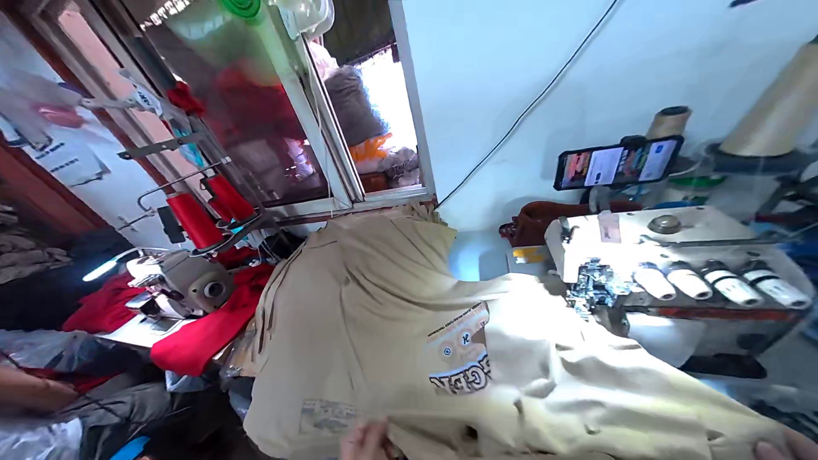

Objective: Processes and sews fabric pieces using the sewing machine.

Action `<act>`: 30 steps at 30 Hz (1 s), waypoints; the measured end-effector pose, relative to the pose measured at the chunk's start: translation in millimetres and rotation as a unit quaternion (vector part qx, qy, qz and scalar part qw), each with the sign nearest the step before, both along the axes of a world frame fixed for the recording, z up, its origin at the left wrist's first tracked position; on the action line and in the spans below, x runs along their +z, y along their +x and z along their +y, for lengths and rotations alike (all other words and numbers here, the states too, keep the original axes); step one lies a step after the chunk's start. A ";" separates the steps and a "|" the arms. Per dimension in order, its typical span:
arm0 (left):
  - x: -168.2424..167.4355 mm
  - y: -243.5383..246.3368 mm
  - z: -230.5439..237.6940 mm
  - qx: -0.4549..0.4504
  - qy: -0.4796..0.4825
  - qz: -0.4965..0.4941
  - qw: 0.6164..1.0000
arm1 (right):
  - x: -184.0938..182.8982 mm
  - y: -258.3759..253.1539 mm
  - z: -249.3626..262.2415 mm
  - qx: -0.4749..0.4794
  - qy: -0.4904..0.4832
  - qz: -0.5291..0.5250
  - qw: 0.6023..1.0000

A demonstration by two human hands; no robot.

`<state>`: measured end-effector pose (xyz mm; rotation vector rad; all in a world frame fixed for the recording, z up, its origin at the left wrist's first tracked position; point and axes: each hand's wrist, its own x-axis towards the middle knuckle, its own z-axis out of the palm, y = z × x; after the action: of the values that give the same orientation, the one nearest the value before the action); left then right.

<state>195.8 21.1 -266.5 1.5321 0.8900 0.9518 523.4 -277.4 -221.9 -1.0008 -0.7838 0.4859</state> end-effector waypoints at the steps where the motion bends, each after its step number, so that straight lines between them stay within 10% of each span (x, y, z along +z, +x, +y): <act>1: 30.6 -1.0 18.6 0.035 0.045 -0.001 0.998 | 2.8 -2.3 -0.4 0.001 -0.019 -0.001 1.000; 5: 121.4 25.8 98.2 0.080 0.238 0.057 0.966 | -20.7 -22.0 21.5 0.008 -0.130 0.017 0.991; 8: 138.9 66.8 127.1 0.077 0.214 0.190 0.955 | -53.7 -54.5 51.3 0.007 -0.194 0.015 0.981; 13: 104.8 121.8 29.0 -0.188 0.211 0.133 0.950 | -69.9 -78.3 71.4 0.005 -0.199 0.021 0.980; 15: 79.9 135.7 -25.1 -0.331 0.272 0.183 0.885 | -59.6 -77.9 66.7 0.028 -0.182 0.006 0.983; 18: 46.2 141.7 -65.5 -0.298 0.382 0.317 0.815 | -48.4 -76.8 58.6 0.062 -0.144 -0.011 0.988; 22: 43.2 136.2 -36.0 -0.325 0.248 0.263 0.874 | -59.8 -74.6 56.4 0.018 -0.174 0.001 0.985; 26: 57.6 130.4 21.2 -0.389 -0.152 -0.006 0.908 | -81.2 -77.9 62.3 -0.038 -0.197 0.053 0.978; 30: 74.0 139.5 33.9 -0.251 -0.115 0.043 0.960 | -93.4 -87.8 64.4 -0.038 -0.170 0.078 0.982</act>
<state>335.2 55.0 -192.5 1.5028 0.5996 0.4017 435.6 -213.0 -315.3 -1.2872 -0.5283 0.6375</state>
